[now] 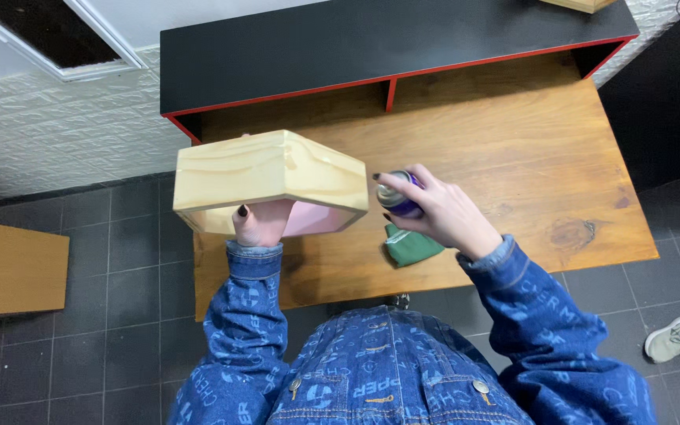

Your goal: The person picks up a hexagonal wooden frame, sprays it with a purple spray can, and wipes it with a green cloth. They rotate the frame to clean different sides and edges, then place it back on the table.

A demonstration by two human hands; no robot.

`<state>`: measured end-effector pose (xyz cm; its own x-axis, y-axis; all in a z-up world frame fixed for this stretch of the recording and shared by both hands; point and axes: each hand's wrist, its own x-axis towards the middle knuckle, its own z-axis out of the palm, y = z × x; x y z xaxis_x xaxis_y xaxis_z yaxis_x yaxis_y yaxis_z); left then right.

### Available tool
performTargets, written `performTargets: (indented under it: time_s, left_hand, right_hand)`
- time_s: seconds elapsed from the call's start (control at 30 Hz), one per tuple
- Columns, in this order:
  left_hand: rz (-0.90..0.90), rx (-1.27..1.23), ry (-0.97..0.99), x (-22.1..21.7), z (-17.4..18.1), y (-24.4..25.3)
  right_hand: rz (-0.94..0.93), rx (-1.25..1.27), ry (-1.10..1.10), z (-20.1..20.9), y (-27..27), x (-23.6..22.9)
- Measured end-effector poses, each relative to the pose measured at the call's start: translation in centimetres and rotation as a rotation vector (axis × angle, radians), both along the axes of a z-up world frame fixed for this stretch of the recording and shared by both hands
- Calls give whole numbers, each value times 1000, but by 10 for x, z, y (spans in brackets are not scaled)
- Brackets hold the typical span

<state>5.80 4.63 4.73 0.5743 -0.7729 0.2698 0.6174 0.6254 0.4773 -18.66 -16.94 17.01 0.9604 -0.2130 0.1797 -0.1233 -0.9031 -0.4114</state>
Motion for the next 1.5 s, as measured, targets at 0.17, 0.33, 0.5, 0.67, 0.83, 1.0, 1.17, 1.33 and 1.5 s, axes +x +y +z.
performTargets:
  time_s: [0.17,0.33,0.5,0.67,0.83,1.0,1.17,1.33,1.5]
  left_hand:
    - [46,-26,-38,-4,5,1]
    - [104,-57,-88,-5,13,3]
    - [157,-66,-113,-16,20,13]
    - [139,-82,-143,-10,44,19]
    - [100,-174,-85,-47,27,-9]
    - [140,-136,63,-47,22,-8]
    - [207,-63,255,-46,30,-9]
    - [222,43,583,-52,55,-14]
    - [233,-43,554,-47,62,-8]
  right_hand:
    - [65,17,-56,6,0,20]
    - [30,50,77,-6,3,1]
    - [-9,117,114,-42,-6,-19]
    - [-78,104,124,-42,-9,-28]
    - [-80,63,-17,-36,-9,-36]
    - [-9,36,9,-5,-2,-24]
    - [106,-13,55,30,14,15]
    - [249,-13,37,63,29,52]
    - [247,-96,42,55,20,41]
